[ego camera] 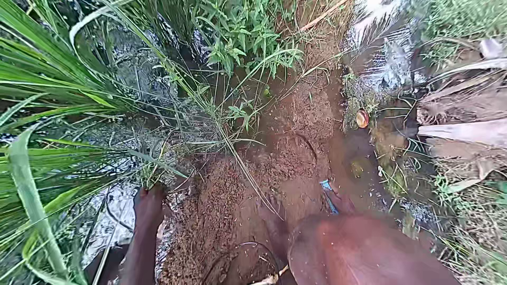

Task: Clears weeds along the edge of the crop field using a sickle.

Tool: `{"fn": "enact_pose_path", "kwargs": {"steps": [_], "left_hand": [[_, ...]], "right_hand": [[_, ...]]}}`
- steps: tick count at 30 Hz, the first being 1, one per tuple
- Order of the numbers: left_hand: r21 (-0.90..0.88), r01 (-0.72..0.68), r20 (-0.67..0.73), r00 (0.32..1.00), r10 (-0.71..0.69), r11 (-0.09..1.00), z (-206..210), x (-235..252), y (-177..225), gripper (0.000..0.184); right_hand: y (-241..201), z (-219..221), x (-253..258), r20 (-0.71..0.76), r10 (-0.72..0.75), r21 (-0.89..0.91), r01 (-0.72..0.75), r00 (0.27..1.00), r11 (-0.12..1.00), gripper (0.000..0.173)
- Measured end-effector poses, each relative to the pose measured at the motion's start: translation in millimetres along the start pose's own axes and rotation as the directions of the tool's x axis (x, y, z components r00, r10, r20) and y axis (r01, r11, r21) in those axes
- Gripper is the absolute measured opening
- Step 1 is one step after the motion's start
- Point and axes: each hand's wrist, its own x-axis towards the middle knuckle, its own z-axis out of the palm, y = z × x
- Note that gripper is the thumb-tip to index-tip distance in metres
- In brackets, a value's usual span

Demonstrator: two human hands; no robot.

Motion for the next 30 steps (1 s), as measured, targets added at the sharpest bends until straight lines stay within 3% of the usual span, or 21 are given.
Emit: {"fn": "enact_pose_path", "kwargs": {"steps": [1, 3, 5, 9, 12, 15, 20, 26, 30], "left_hand": [[0.005, -0.017, 0.005, 1.0, 0.017, 1.0, 3.4, 1.4, -2.6, 0.027], [0.015, -0.046, 0.025, 0.999, 0.046, 0.999, 13.5, 0.9, -2.3, 0.028], [0.011, -0.078, 0.061, 0.995, 0.077, 0.997, 23.0, -0.2, 2.0, 0.031], [-0.108, -0.139, 0.075, 0.986, 0.147, 0.984, 40.3, 1.1, 13.1, 0.029], [-0.133, -0.134, 0.094, 0.985, 0.147, 0.982, 55.2, 0.0, 22.9, 0.026], [0.029, -0.109, 0.117, 0.988, 0.105, 0.994, 74.3, -4.1, 17.7, 0.031], [0.247, -0.107, 0.134, 0.988, 0.076, 0.963, 85.7, -10.7, 1.7, 0.042], [0.273, -0.195, 0.186, 0.971, 0.148, 0.942, 91.0, -4.1, -1.4, 0.039], [0.336, -0.169, 0.13, 0.983, 0.132, 0.926, 91.8, 7.1, 0.2, 0.04]], "right_hand": [[36.8, -2.1, 21.3, -0.116, 0.026, 0.228, 0.001, 0.993, 0.974, 0.032], [63.6, 1.6, 49.2, -0.145, 0.155, 0.618, -0.033, 0.977, 0.786, 0.034], [52.4, 11.1, 51.9, -0.108, 0.213, 0.756, -0.059, 0.971, 0.652, 0.032], [39.0, 44.6, 22.6, -0.165, 0.056, 0.702, 0.078, 0.985, 0.708, 0.03], [60.9, 74.2, 13.1, 0.016, -0.054, 0.674, 0.029, 0.998, 0.738, 0.037], [51.1, 98.7, 12.5, 0.154, -0.013, 0.66, -0.093, 0.988, 0.745, 0.037], [5.5, 120.0, 34.3, 0.29, 0.169, 0.75, -0.334, 0.942, 0.571, 0.035], [-28.7, 152.0, 68.1, 0.493, 0.091, 0.81, -0.494, 0.866, 0.314, 0.04], [-18.5, 129.2, 49.6, 0.479, 0.105, 0.79, -0.481, 0.871, 0.379, 0.043]]}}
